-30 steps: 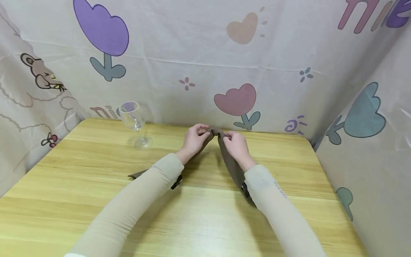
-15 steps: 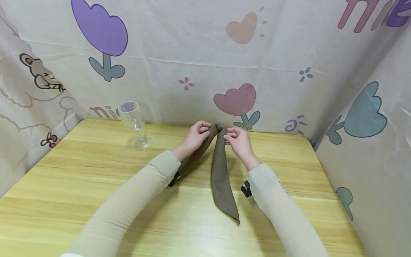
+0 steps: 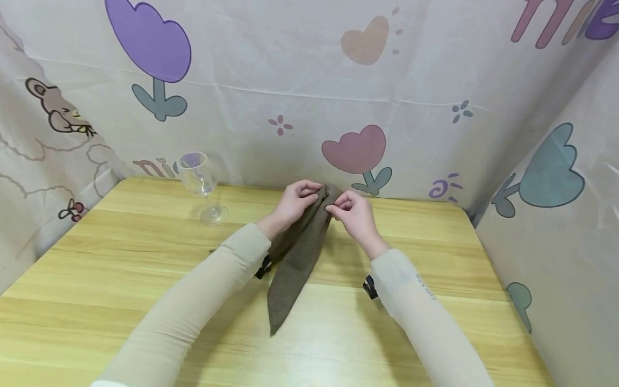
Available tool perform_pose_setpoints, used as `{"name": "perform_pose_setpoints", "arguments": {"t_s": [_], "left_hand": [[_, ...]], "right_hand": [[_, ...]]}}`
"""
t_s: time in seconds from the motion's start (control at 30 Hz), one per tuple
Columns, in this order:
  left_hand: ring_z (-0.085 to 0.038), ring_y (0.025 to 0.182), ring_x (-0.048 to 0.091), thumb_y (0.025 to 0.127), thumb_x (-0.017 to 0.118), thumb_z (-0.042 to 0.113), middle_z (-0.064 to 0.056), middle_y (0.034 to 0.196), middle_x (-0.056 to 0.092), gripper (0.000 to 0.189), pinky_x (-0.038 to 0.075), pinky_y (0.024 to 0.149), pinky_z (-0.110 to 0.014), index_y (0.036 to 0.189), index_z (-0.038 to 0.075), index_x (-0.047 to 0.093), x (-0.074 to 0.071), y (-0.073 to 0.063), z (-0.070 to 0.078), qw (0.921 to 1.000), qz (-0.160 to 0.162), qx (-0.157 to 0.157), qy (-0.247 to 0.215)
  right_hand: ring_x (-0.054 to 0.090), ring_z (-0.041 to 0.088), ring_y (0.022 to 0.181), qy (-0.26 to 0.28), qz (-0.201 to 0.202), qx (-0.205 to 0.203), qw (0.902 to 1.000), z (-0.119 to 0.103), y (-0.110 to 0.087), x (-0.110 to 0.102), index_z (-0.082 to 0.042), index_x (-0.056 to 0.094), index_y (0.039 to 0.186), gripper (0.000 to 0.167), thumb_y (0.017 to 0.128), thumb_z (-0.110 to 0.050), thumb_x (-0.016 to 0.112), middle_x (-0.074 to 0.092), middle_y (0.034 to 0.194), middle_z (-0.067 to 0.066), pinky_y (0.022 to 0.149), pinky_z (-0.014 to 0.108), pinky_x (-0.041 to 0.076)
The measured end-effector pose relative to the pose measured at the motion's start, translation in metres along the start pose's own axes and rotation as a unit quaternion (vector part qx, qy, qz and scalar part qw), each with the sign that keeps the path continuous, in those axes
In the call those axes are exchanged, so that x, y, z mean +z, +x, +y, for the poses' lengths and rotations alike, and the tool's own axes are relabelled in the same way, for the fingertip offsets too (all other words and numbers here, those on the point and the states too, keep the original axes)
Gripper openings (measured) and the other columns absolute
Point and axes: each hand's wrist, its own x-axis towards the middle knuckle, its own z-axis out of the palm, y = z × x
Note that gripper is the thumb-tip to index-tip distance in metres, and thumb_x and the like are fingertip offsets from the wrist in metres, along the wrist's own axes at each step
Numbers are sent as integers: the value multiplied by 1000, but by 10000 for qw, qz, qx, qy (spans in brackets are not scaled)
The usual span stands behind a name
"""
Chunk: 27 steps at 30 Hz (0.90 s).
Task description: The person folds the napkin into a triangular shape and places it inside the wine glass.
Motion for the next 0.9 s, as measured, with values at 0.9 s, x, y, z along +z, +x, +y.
{"name": "perform_pose_setpoints", "arguments": {"t_s": [0.9], "left_hand": [[-27,125,41,80,67,2,-17,142,37,74,36,105,-36,145,9,32,3,-10,-3,9742,-1103,482,1908]], "right_hand": [[63,3,56,1193,-9,350,9922,11,4,-4,2,57,84,12,86,-6,65,61,60,-15,60,20,54]]}}
